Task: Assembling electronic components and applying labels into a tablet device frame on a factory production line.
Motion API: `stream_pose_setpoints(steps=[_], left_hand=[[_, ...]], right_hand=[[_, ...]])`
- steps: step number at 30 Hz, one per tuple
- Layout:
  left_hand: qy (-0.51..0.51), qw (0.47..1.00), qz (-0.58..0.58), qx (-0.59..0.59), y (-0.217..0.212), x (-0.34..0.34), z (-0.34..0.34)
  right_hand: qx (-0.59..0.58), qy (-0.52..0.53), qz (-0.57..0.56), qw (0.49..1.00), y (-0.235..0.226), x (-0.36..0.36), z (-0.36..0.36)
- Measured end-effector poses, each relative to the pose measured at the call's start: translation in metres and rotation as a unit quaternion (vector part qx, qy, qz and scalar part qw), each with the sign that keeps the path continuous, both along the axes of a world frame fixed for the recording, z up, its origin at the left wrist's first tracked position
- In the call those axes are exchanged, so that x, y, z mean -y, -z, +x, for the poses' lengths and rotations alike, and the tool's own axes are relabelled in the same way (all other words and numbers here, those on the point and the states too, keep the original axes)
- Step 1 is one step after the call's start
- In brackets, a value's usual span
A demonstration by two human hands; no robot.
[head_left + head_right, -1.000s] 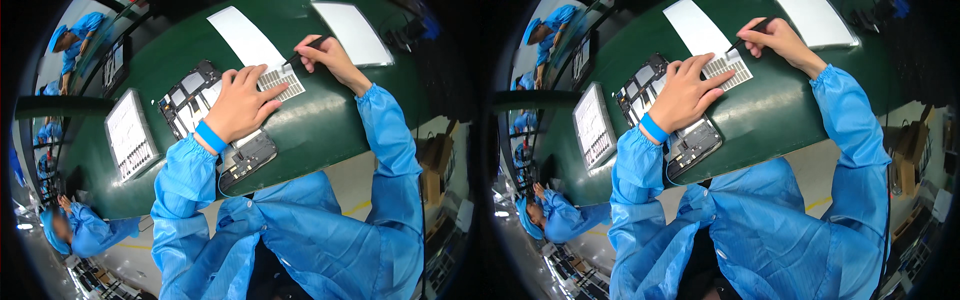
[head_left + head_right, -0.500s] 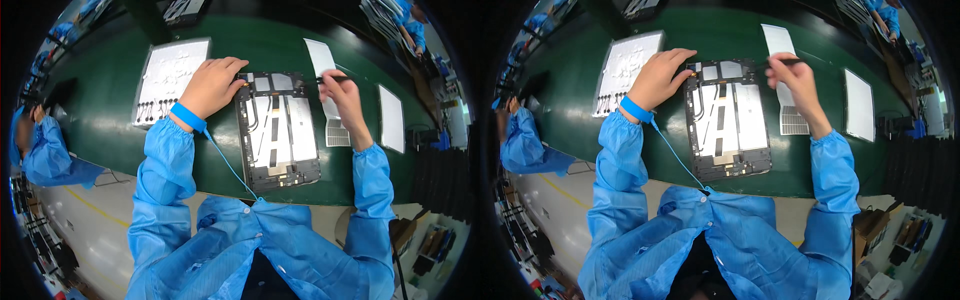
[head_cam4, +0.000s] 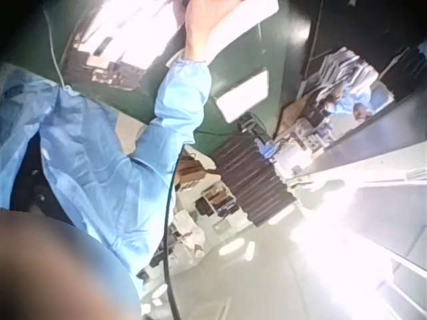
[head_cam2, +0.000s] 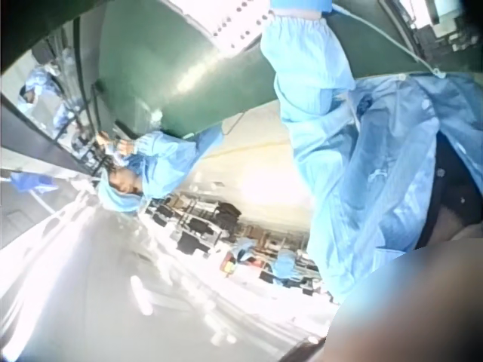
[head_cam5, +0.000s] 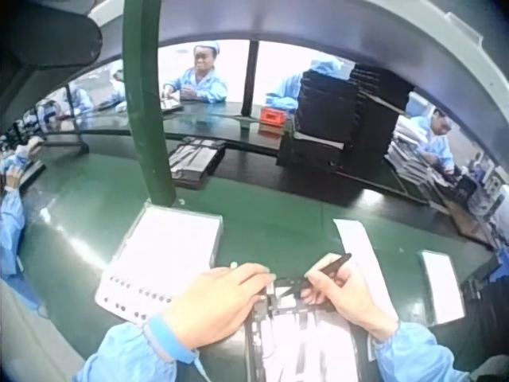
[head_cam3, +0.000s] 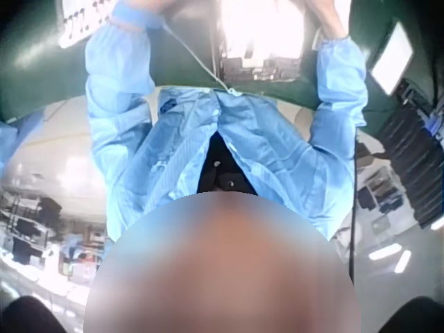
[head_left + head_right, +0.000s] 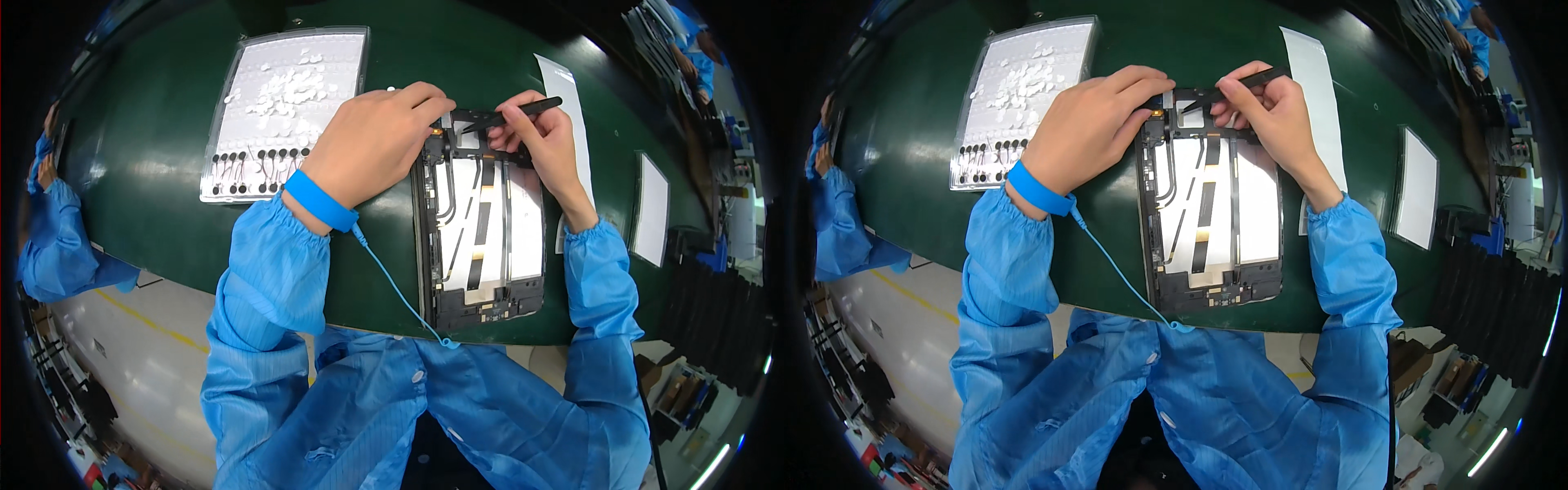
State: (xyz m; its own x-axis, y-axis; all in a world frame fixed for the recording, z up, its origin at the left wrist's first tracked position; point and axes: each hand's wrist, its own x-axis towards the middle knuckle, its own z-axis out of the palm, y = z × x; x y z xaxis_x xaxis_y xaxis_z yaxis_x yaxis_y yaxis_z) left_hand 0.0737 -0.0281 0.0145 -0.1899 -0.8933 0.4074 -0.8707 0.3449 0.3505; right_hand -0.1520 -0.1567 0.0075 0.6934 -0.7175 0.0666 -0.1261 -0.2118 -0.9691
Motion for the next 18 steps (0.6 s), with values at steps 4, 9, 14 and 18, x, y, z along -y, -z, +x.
stream_pose_setpoints(steps=[4,9,14,18], left_hand=[[0.001,1.000,0.006,-0.003,-0.001,0.002,-0.002],[0.007,1.000,-0.004,0.014,-0.002,0.000,-0.003],[0.010,0.999,0.011,0.035,-0.007,0.001,-0.004],[0.045,0.998,0.014,0.029,-0.011,-0.002,-0.005]], right_hand=[[0.003,0.010,0.011,1.000,-0.002,0.000,-0.001],[-0.006,0.010,0.004,1.000,-0.001,0.000,0.001],[0.002,0.007,0.016,1.000,-0.003,-0.002,0.003],[0.008,0.003,0.003,1.000,-0.003,-0.005,0.003]])
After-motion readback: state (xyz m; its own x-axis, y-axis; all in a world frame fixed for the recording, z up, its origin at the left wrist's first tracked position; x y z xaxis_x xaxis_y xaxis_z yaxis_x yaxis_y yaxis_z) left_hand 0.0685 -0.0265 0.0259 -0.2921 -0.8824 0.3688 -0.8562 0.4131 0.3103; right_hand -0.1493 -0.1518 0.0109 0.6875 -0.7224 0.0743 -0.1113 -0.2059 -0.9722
